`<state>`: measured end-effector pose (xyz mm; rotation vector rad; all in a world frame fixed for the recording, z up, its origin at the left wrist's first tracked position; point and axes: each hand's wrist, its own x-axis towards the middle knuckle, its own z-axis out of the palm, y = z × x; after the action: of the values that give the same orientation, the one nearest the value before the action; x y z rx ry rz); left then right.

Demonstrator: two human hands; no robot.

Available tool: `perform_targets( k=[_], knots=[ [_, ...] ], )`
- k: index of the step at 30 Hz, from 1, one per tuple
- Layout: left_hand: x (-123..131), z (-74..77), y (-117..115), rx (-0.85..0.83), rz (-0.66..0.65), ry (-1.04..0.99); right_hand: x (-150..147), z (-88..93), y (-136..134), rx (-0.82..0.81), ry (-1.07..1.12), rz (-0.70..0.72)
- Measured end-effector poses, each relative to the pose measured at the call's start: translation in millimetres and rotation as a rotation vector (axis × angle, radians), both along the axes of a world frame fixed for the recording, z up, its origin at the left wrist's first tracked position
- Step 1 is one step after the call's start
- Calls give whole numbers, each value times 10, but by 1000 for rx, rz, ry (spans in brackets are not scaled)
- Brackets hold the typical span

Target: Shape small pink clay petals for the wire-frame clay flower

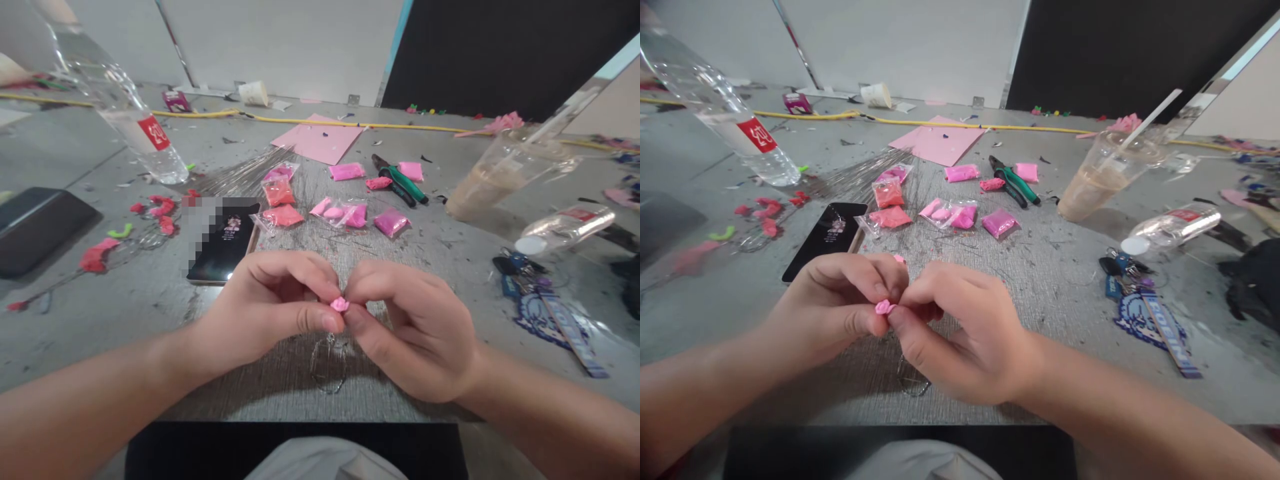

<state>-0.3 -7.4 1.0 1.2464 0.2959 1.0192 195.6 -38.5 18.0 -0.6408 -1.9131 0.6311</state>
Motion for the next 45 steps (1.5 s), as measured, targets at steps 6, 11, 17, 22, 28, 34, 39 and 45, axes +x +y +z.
perform_targets(
  k=[6, 11, 17, 22, 28, 34, 39, 45],
  knots=[
    [-10, 31, 8, 2, 21, 45, -9, 42, -16, 52, -23, -65],
    [-11, 75, 14, 33, 39, 101, -3, 66, -31, 74, -15, -80],
    [-15, 135, 22, 98, -3, 169, 12, 70, -15, 70, -19, -1],
    [-30, 156, 13, 114, -40, 179, 23, 83, -1, 84, -43, 41],
    [-47, 174, 16, 139, -32, 179, 33, 78, 6, 105, -56, 17],
    [-42, 139, 16, 114, 8, 141, 38, 52, 21, 87, -57, -34],
    [-42, 118, 23, 88, -10, 129, 44, 52, 28, 114, -75, -20],
    [-30, 136, 29, 84, -21, 133, 50, 48, 30, 190, -109, -26]
  ],
)
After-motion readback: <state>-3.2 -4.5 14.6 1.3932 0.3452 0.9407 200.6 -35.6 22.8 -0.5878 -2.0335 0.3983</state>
